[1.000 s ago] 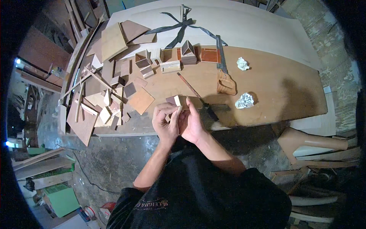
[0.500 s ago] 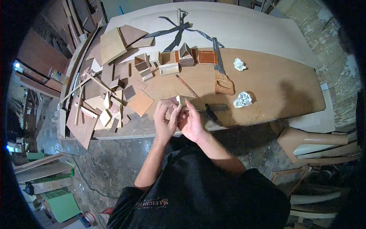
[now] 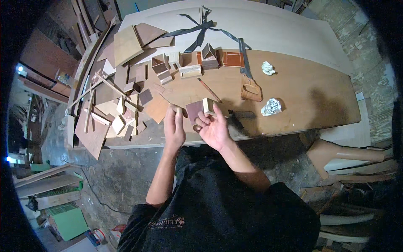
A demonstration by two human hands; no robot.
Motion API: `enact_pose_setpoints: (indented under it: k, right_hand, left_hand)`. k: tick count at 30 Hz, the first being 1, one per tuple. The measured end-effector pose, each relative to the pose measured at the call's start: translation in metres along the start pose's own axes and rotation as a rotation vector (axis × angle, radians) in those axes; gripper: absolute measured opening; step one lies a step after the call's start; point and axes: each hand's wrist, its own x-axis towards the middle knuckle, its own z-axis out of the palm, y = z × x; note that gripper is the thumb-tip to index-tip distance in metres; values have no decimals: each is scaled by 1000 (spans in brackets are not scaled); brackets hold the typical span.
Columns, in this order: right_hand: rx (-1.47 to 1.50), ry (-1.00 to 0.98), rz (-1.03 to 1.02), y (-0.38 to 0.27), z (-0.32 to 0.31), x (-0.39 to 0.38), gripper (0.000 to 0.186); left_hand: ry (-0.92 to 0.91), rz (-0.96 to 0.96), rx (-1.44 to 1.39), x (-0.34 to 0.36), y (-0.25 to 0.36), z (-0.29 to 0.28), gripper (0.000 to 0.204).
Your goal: Sanding small wooden pieces and applying wood filler to the joints at a workbench.
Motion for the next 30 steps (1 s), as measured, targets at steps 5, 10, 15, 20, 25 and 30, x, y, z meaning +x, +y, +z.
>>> enact_pose_setpoints:
  k: [5,10,15,20,25,30]
  right_hand:
    - [101,-74,56,0,5,0,45]
    - [85,-58,130,2,6,-1,47]
    - [-68,-23,124,11,-16,6,44]
    - [-197,270,32,27,-19,11,25]
    - [-414,239,-48,28,-7,7,22]
    - [-875,132,-173,22,-35,9,25]
  left_hand:
    - [85,-159,-9,-19,-30,-20,30]
    - [141,-236,141,-46,-68,-58,23]
    - [109,-305,108,-35,-36,-44,45]
    - [-59,-108,167,-23,5,-13,46]
    - [-213,-286,-84,-20,-13,-9,54]
    - [-163,-338,-235,-28,-21,-5,55]
